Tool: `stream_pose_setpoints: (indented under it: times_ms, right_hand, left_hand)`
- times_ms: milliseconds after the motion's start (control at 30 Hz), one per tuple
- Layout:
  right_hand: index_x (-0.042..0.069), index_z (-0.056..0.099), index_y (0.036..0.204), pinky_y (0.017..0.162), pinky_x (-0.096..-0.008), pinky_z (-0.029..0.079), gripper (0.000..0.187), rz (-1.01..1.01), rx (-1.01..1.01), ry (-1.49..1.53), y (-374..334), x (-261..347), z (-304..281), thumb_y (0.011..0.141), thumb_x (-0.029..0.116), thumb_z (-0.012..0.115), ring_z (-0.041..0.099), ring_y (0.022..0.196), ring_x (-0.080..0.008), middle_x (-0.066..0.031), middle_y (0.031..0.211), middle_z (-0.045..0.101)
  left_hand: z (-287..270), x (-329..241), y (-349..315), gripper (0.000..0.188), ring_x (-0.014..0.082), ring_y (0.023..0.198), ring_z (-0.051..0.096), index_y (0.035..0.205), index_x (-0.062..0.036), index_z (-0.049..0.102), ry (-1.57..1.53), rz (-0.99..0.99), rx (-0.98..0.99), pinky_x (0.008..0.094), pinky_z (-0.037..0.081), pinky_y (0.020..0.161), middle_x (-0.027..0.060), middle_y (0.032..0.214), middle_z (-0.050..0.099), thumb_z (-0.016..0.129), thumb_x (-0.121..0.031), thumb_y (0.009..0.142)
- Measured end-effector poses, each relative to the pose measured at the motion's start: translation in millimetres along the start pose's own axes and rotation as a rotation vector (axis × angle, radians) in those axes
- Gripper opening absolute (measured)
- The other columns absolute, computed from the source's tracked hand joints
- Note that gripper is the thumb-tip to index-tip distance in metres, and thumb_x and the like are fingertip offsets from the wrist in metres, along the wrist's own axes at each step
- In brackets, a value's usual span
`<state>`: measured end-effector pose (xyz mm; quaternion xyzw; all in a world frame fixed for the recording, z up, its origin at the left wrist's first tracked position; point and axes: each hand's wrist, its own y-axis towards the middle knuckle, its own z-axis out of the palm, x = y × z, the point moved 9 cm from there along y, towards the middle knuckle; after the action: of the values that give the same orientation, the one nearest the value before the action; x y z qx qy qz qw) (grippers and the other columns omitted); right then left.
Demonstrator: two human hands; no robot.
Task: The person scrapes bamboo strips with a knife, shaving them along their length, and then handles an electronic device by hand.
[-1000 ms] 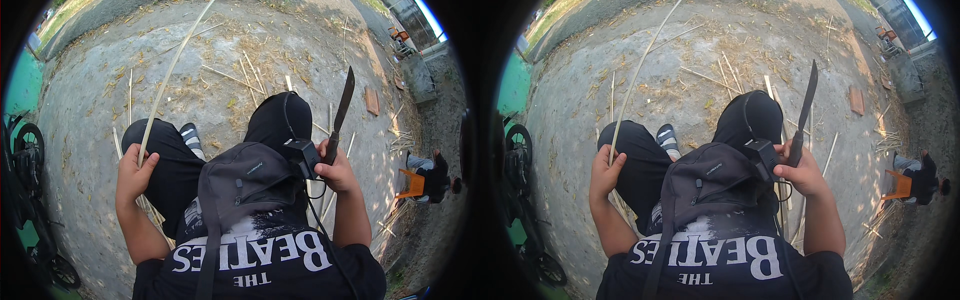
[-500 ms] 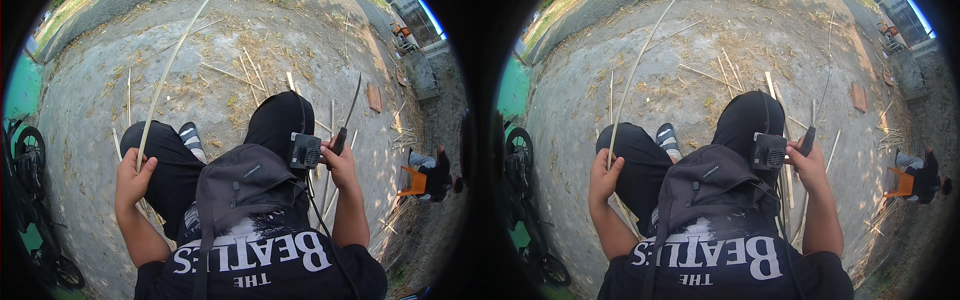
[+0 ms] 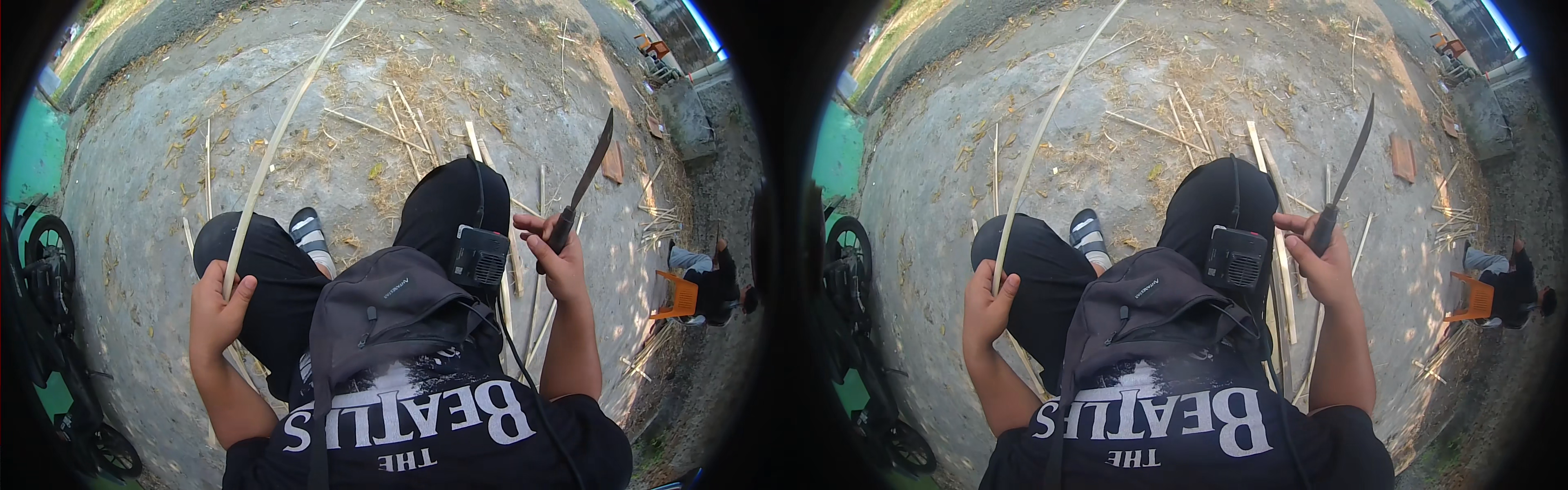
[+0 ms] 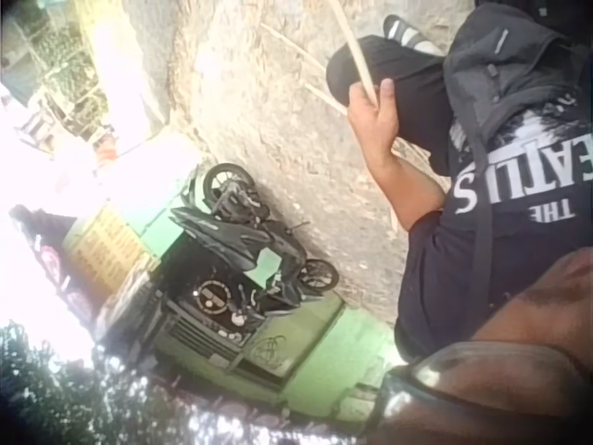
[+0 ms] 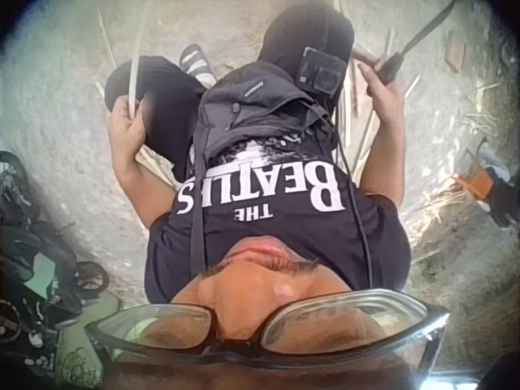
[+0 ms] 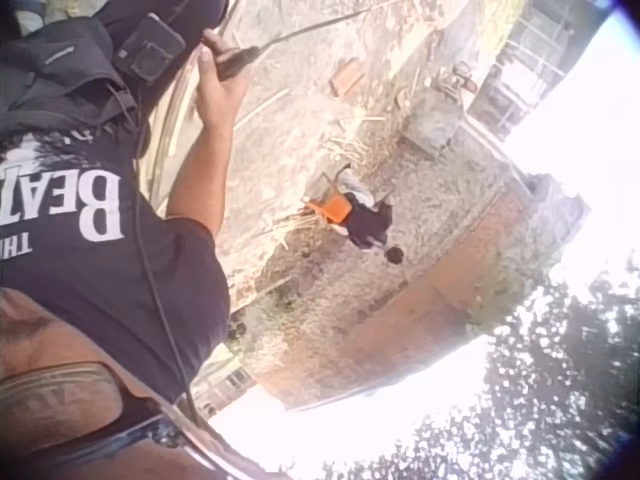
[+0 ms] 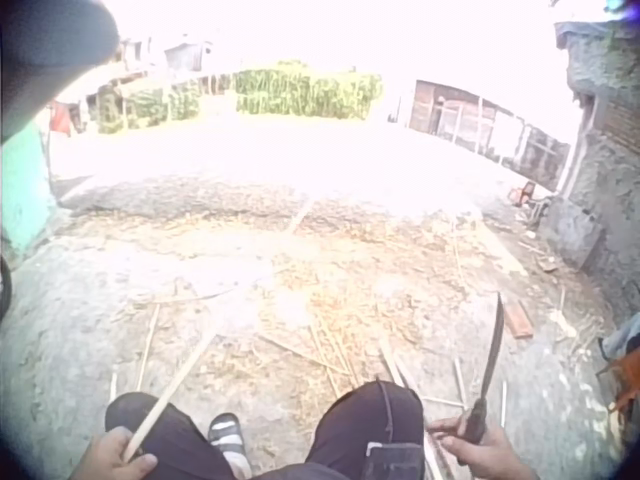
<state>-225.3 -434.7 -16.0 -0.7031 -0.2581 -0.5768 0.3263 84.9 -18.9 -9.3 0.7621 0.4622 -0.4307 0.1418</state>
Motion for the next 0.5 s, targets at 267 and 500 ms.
stream_pose_setpoints:
  times_ms: [267, 500]
  right_hand:
    - [0.008, 0.046, 0.091, 0.097, -0.0404, 0.051, 0.024, -0.002, 0.138, 0.011, 1, -5, 24, 0.092, 0.004, 0.07, 0.066, 0.11, -0.0235, -0.0203, 0.11, 0.069]
    - [0.009, 0.046, 0.083, 0.092, -0.0364, 0.051, 0.027, 0.087, 0.063, 0.054, -33, -26, 15, 0.093, 0.005, 0.071, 0.066, 0.106, -0.0207, -0.015, 0.102, 0.069]
  left_hand:
    - [70, -56, 5, 0.041, 0.0145, 0.06, 0.056, 0.084, -0.0026, 0.05, 0.057, 0.157, 0.178, 0.0301, 0.046, 0.058, 0.0082, 0.071, 0.062, 0.077, -0.031, 0.093]
    - [150, -52, 19, 0.045, 0.036, 0.09, 0.072, 0.106, 0.0058, 0.061, -0.02, 0.124, 0.55, 0.0432, 0.056, 0.08, 0.0225, 0.094, 0.071, 0.077, -0.034, 0.091]
